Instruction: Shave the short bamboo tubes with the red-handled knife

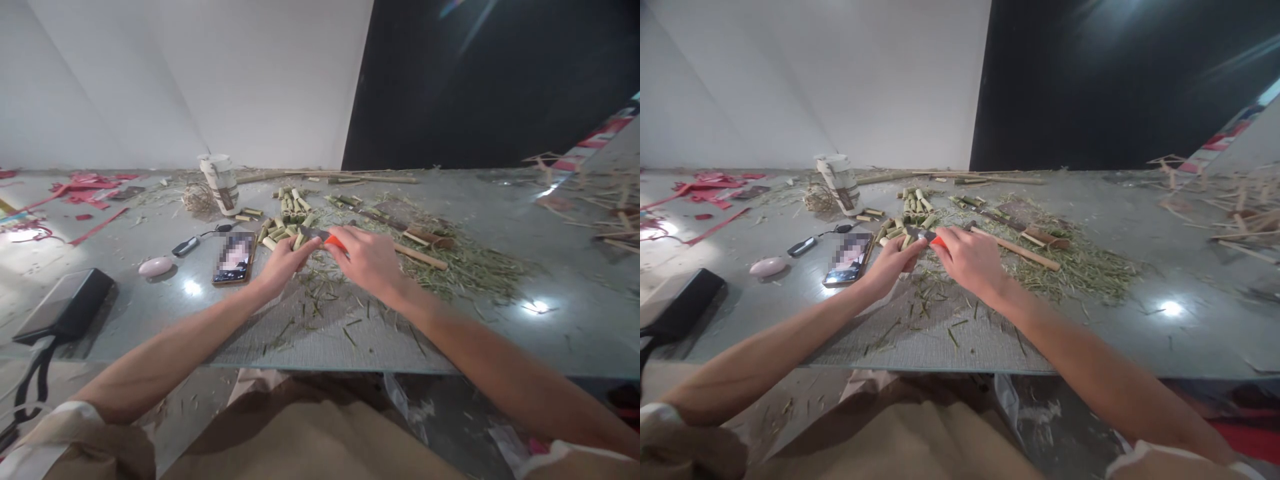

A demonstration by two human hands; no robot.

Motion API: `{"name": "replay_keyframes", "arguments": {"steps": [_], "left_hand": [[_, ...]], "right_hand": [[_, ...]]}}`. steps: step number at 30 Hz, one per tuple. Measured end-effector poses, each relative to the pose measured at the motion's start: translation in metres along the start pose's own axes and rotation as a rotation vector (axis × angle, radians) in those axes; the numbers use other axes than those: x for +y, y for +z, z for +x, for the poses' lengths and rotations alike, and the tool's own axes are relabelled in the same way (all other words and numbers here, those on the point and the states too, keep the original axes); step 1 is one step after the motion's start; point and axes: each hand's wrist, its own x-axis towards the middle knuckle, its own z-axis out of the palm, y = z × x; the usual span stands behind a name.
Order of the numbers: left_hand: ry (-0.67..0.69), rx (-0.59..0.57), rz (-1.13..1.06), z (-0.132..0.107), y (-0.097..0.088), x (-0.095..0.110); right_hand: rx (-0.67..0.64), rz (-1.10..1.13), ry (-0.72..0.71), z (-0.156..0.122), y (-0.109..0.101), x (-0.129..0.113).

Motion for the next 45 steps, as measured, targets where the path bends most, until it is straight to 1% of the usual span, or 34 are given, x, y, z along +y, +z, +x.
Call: {"name": "replay_keyframes", "arguments": {"steps": [3, 6, 9, 12, 14, 23, 27, 31, 35, 37, 39, 41, 45], "left_hand": [[-0.041, 0.056, 0.024, 0.001, 0.000, -0.004], [-0.014, 0.029, -0.013, 0.002, 0.000, -0.004], [-0.008, -0.013, -0.083, 0.002, 0.002, -0.002], [-0.008, -0.039, -0.133, 0.001, 0.004, -0.001], [-0.005, -0.051, -0.146, 0.000, 0.005, -0.001], [0.038, -0.100, -0.160, -0.002, 0.004, -0.004], [0.053, -0.087, -0.114, -0.003, 0.004, -0.002], [0.057, -0.052, -0.100, -0.003, 0.007, -0.002], [0.030, 0.029, -0.053, -0.002, 0.006, -0.004], [0.027, 0.074, -0.027, 0.000, 0.004, -0.005], [0.033, 0.099, -0.035, 0.002, 0.001, -0.005], [0.038, 0.104, -0.070, 0.003, 0.000, -0.005], [0.022, 0.040, -0.151, 0.002, 0.003, -0.005]], "right_hand": [[0.045, -0.013, 0.086, 0.001, 0.001, 0.010], [0.053, 0.014, 0.098, 0.002, 0.004, 0.022], [-0.001, 0.055, 0.036, 0.002, 0.008, 0.026], [-0.090, 0.101, -0.063, 0.001, 0.010, 0.021], [-0.130, 0.121, -0.103, 0.000, 0.011, 0.018], [-0.166, 0.137, -0.122, 0.000, 0.010, 0.020], [-0.143, 0.118, -0.125, 0.000, 0.008, 0.018], [-0.095, 0.090, -0.101, 0.000, 0.004, 0.010], [-0.004, 0.051, 0.027, 0.001, 0.000, 0.008], [0.058, 0.034, 0.103, 0.003, -0.001, 0.014], [0.100, 0.029, 0.144, 0.004, -0.001, 0.022], [0.096, 0.037, 0.135, 0.005, 0.001, 0.028], [-0.026, 0.073, 0.000, 0.004, 0.006, 0.027]]}}
